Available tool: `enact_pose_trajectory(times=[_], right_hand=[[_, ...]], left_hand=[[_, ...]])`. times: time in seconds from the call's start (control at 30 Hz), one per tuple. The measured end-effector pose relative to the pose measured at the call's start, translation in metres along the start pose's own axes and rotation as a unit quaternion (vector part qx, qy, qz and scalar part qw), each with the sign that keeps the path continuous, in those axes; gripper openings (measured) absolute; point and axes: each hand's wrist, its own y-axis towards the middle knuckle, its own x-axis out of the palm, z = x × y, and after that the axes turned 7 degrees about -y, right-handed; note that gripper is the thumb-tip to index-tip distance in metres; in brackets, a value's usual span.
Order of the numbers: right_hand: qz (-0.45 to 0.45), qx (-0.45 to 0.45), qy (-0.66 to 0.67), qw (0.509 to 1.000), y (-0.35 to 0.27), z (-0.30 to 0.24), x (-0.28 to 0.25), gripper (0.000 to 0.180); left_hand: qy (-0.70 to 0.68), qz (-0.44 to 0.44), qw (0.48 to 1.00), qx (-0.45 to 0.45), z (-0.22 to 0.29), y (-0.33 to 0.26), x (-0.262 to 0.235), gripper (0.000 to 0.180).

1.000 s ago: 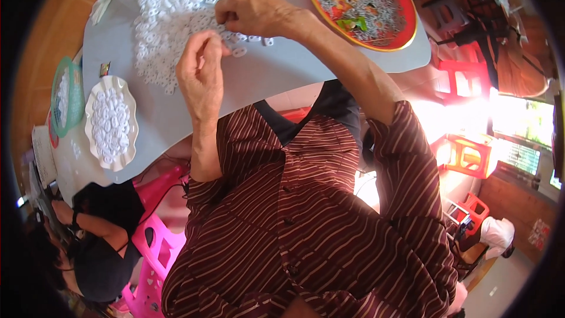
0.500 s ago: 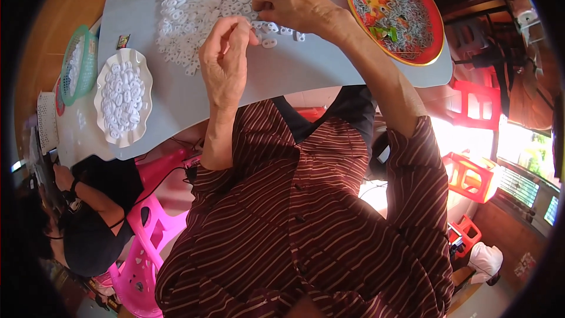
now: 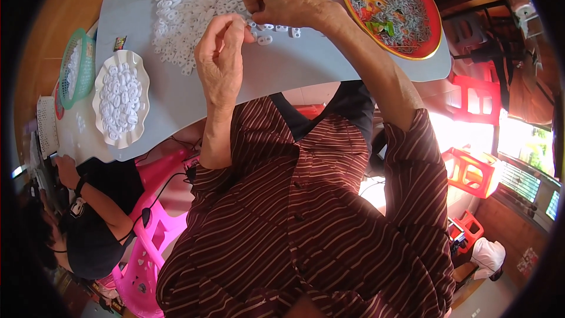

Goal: Assembling small plastic components by manually inserting small brown pieces into white plastic rings.

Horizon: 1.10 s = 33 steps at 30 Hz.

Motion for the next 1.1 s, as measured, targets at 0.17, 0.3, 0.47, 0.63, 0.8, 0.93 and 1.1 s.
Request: enact_pose_trajectory(times=[0.17,0.3,0.47,0.63,0.8,0.93,1.1], right_hand=[[0.048,-0.024,0.074,0.996,-0.003,0.011,0.008,0.010],[0.116,-0.007,0.081,0.990,-0.008,0.013,0.005,0.021],[0.120,-0.003,0.158,0.980,-0.025,-0.004,-0.019,0.024],[0.105,0.026,0.221,0.969,-0.041,-0.012,-0.026,0.017],[0.121,0.027,0.221,0.967,-0.051,-0.009,-0.023,0.015],[0.171,-0.038,0.197,0.965,-0.055,-0.005,-0.018,0.014],[0.196,0.025,0.174,0.965,-0.063,-0.018,-0.009,0.014]], left_hand=[[-0.029,0.001,1.000,0.002,-0.001,0.000,0.001,0.020],[-0.033,-0.009,0.999,0.004,-0.001,0.001,0.000,0.020],[-0.095,-0.013,0.994,-0.051,-0.010,0.006,-0.003,0.022],[-0.324,-0.087,0.925,-0.181,-0.013,0.012,0.000,0.026],[-0.370,-0.107,0.894,-0.227,-0.010,0.010,0.011,0.024],[-0.303,-0.107,0.931,-0.173,-0.009,0.007,0.017,0.019],[-0.246,-0.079,0.959,-0.120,-0.014,0.000,0.027,0.015]])
